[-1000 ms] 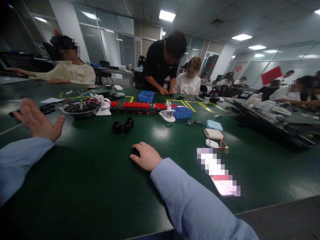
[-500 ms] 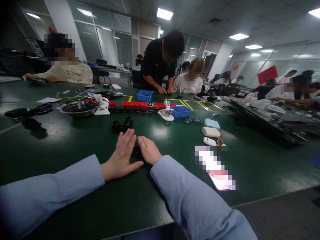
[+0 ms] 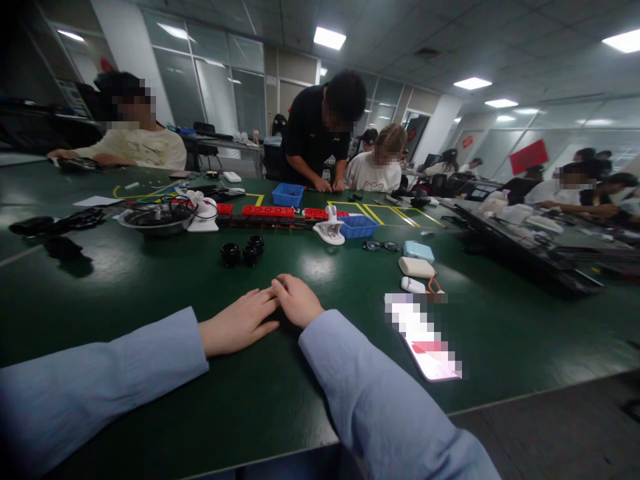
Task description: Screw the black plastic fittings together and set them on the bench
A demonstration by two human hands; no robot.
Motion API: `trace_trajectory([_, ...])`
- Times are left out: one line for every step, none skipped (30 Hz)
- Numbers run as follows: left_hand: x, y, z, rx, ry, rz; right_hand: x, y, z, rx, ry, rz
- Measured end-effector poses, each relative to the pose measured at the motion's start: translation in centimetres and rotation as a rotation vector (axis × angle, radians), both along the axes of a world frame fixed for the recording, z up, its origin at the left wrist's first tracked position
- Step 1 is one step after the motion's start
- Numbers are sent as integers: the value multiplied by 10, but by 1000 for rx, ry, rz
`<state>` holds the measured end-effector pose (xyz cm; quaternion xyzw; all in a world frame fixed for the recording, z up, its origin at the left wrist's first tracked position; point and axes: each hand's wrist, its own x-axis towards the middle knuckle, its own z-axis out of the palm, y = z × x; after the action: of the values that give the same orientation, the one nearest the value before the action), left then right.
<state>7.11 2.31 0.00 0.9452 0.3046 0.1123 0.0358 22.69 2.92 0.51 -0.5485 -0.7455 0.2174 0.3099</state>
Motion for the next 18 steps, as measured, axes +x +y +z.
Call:
trace_trajectory([0, 0, 1, 1, 8, 1, 0, 0, 1, -4, -11, 11])
trace_trajectory([0, 0, 1, 2, 16, 1, 0, 0, 1, -7, -22, 21])
trace_trajectory([0, 0, 1, 2, 23, 2, 0, 0, 2, -9, -33, 30])
trace_trajectory([0, 0, 1, 0, 29, 5, 1, 0, 2, -9, -43, 38])
trace_trajectory([0, 0, 1, -2, 34, 12, 1, 0, 2, -8, -54, 45])
trace_trajectory([0, 1, 0, -5, 39, 21, 1, -1, 3, -6, -64, 53])
trace_trajectory([-1, 1, -1, -7, 42, 30, 0, -1, 3, -4, -75, 60])
trace_trajectory([-2, 2, -3, -6, 43, 39, 0, -1, 3, -1, -85, 67])
trace_trajectory([-3, 3, -4, -3, 42, 46, 0, -1, 4, 2, -94, 74])
trace_trajectory([-4, 4, -6, 2, 40, 48, 0, -2, 4, 4, -103, 79])
trace_trajectory([-4, 5, -7, 7, 35, 45, 0, -2, 4, 7, -112, 83])
trace_trajectory([-5, 6, -8, 12, 29, 42, 0, -2, 4, 10, -119, 86])
trace_trajectory([-5, 6, -9, 16, 25, 39, 0, -2, 4, 12, -125, 90])
trace_trajectory([-6, 7, -9, 17, 24, 38, 0, -2, 4, 13, -130, 93])
trace_trajectory([-6, 6, -8, 16, 27, 38, 0, -2, 4, 15, -134, 94])
trace_trajectory([-6, 6, -7, 12, 36, 41, 1, -2, 4, 16, -136, 95])
trace_trajectory([-5, 6, -6, 8, 49, 47, 1, -2, 4, 17, -138, 93])
trace_trajectory([-5, 5, -4, 3, 64, 54, 1, -2, 4, 17, -140, 91])
